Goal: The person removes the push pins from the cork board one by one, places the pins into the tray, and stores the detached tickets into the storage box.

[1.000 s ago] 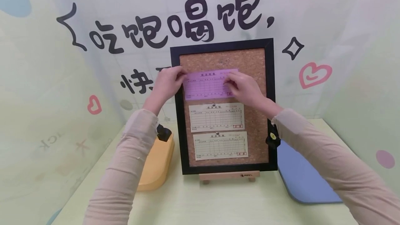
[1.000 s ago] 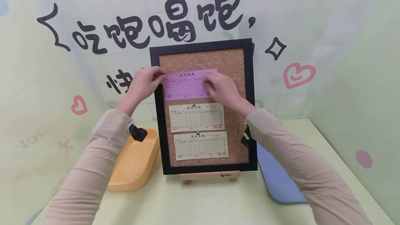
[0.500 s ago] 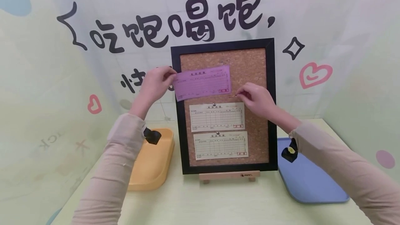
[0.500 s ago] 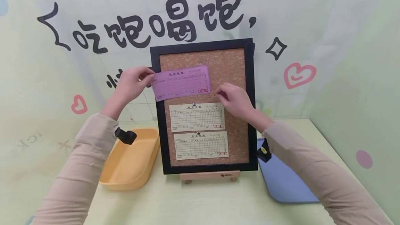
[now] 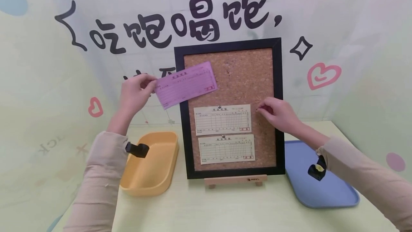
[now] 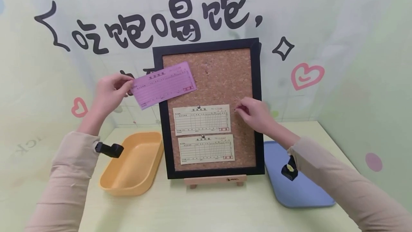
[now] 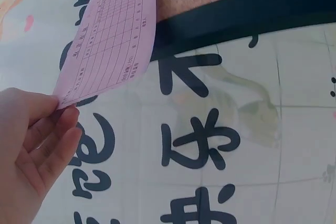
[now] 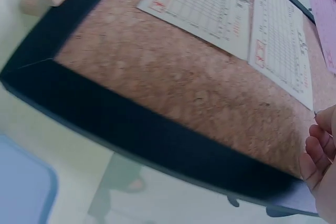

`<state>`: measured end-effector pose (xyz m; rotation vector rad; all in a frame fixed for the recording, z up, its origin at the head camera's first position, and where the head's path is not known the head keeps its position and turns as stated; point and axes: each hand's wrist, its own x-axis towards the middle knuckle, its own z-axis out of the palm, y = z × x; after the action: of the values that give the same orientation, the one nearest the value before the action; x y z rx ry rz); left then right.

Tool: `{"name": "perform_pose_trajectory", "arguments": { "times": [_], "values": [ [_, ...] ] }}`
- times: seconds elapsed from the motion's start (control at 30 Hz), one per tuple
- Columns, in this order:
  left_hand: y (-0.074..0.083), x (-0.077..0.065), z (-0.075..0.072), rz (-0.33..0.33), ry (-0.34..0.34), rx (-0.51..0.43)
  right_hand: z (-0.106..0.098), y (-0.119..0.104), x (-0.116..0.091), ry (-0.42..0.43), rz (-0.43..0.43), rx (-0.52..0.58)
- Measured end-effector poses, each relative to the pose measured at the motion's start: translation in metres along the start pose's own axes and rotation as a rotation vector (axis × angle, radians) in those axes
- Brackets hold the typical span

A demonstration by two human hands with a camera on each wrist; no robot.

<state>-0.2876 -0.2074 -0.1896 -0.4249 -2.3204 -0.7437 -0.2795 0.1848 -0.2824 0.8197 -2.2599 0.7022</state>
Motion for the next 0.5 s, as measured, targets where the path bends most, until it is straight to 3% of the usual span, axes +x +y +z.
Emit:
{"name": "perform_pose_trajectory", "arguments": {
  "times": [0.5],
  "values": [
    [-0.038, -0.046, -0.026, -0.122, 0.049, -0.076, -0.007, 0.010, -0.044, -0.031, 0.080, -0.031]
  ]
}}
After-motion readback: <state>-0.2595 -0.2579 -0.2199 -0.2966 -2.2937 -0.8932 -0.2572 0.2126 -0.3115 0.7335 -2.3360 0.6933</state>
